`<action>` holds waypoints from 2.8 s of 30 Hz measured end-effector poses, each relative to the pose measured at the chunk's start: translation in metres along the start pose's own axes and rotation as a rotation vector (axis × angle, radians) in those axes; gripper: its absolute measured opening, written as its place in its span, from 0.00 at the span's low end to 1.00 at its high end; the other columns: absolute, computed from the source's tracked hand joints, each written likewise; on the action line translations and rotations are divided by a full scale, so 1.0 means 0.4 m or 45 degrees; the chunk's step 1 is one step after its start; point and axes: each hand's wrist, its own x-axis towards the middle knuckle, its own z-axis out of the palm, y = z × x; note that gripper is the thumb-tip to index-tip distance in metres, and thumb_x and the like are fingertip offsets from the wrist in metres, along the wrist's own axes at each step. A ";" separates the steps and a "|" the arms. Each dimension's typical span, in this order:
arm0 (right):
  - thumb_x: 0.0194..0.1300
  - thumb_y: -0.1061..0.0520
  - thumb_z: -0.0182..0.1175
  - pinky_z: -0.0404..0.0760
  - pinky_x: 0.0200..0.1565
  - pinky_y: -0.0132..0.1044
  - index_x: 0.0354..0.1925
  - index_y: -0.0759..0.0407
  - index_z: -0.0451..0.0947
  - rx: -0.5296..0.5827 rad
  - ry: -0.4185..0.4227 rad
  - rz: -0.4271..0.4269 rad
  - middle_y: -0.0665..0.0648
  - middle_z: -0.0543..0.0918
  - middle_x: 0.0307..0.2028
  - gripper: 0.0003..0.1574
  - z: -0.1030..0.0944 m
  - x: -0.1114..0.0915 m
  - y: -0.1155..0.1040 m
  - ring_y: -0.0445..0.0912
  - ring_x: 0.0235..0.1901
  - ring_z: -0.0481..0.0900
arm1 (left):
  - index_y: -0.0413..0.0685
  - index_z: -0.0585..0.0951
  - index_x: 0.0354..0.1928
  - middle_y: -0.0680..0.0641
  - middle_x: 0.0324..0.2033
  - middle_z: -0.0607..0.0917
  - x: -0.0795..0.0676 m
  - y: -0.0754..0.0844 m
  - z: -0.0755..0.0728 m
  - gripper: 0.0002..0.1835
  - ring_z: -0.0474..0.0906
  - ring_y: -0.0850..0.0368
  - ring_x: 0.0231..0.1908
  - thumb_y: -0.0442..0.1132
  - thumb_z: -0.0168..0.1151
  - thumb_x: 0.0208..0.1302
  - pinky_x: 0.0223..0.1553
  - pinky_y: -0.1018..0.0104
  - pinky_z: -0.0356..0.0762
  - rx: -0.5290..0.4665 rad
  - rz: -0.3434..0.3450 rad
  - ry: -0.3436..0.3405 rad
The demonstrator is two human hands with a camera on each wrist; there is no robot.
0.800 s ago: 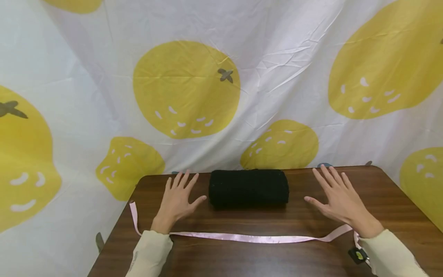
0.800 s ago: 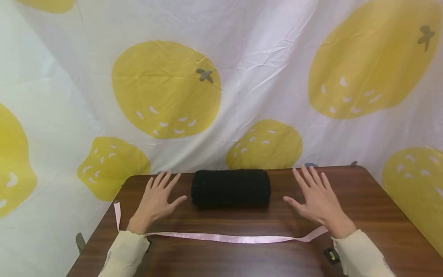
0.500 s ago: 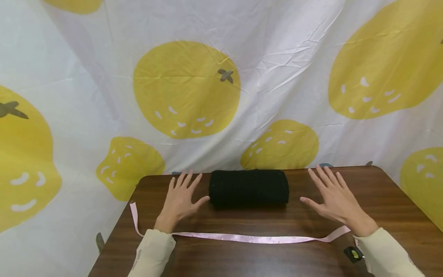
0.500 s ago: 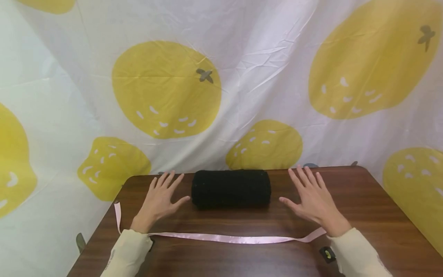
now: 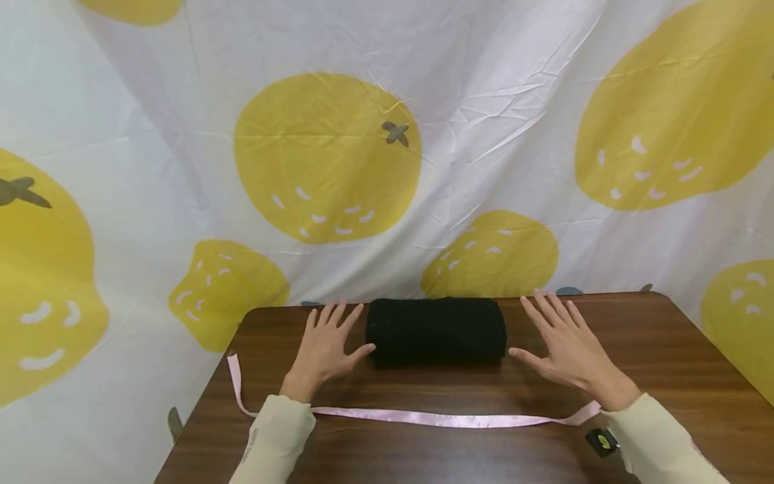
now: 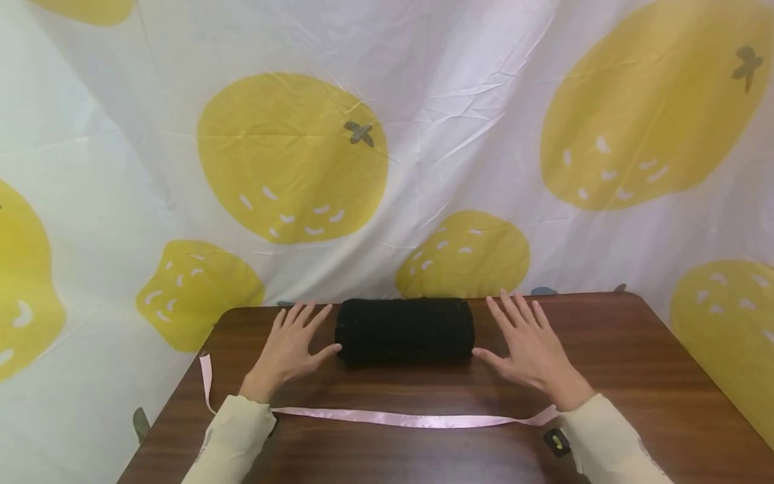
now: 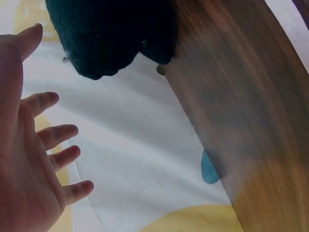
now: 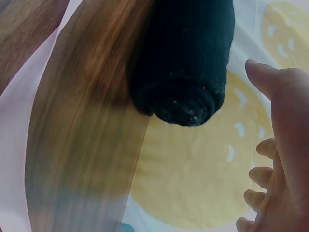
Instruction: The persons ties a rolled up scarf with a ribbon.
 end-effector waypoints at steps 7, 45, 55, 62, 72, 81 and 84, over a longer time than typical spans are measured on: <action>0.60 0.33 0.64 0.43 0.73 0.59 0.76 0.60 0.54 0.014 -0.026 -0.047 0.69 0.56 0.74 0.59 0.013 0.023 -0.022 0.65 0.73 0.52 | 0.58 0.61 0.75 0.40 0.73 0.63 0.024 0.026 0.012 0.44 0.56 0.40 0.72 0.70 0.55 0.62 0.69 0.35 0.51 0.004 0.051 0.007; 0.55 0.42 0.73 0.52 0.70 0.64 0.75 0.63 0.54 0.029 -0.271 -0.165 0.71 0.58 0.73 0.61 0.123 0.147 -0.159 0.68 0.72 0.55 | 0.59 0.48 0.79 0.38 0.75 0.55 0.134 0.142 0.102 0.56 0.52 0.42 0.74 0.74 0.60 0.56 0.74 0.46 0.47 -0.012 0.185 -0.175; 0.42 0.33 0.78 0.47 0.69 0.68 0.76 0.58 0.53 0.034 -0.311 -0.130 0.66 0.59 0.74 0.73 0.162 0.175 -0.137 0.69 0.72 0.52 | 0.58 0.43 0.79 0.39 0.76 0.54 0.153 0.129 0.122 0.69 0.52 0.43 0.75 0.78 0.66 0.42 0.74 0.48 0.46 0.119 0.150 -0.246; 0.34 0.28 0.77 0.42 0.66 0.73 0.77 0.55 0.51 0.082 -0.359 -0.101 0.65 0.58 0.75 0.80 0.178 0.194 -0.119 0.70 0.72 0.50 | 0.57 0.43 0.79 0.38 0.75 0.56 0.167 0.123 0.141 0.74 0.54 0.42 0.74 0.78 0.71 0.33 0.74 0.47 0.49 0.098 0.154 -0.235; 0.31 0.33 0.81 0.50 0.67 0.70 0.78 0.57 0.46 0.121 -0.465 -0.101 0.66 0.54 0.75 0.86 0.198 0.225 -0.088 0.71 0.72 0.50 | 0.55 0.46 0.79 0.39 0.71 0.64 0.195 0.115 0.151 0.76 0.63 0.44 0.70 0.72 0.78 0.28 0.71 0.50 0.58 0.160 0.178 -0.206; 0.33 0.44 0.84 0.62 0.64 0.66 0.76 0.61 0.48 0.093 -0.416 -0.146 0.70 0.57 0.73 0.81 0.209 0.236 -0.062 0.69 0.69 0.60 | 0.54 0.49 0.78 0.38 0.67 0.69 0.209 0.125 0.153 0.68 0.70 0.44 0.65 0.65 0.79 0.40 0.66 0.53 0.67 0.238 0.182 -0.182; 0.35 0.49 0.85 0.66 0.62 0.64 0.76 0.62 0.50 0.077 -0.390 -0.155 0.74 0.61 0.70 0.78 0.211 0.236 -0.059 0.68 0.66 0.64 | 0.53 0.49 0.78 0.38 0.67 0.70 0.210 0.129 0.156 0.67 0.71 0.45 0.64 0.64 0.79 0.42 0.65 0.53 0.68 0.252 0.175 -0.180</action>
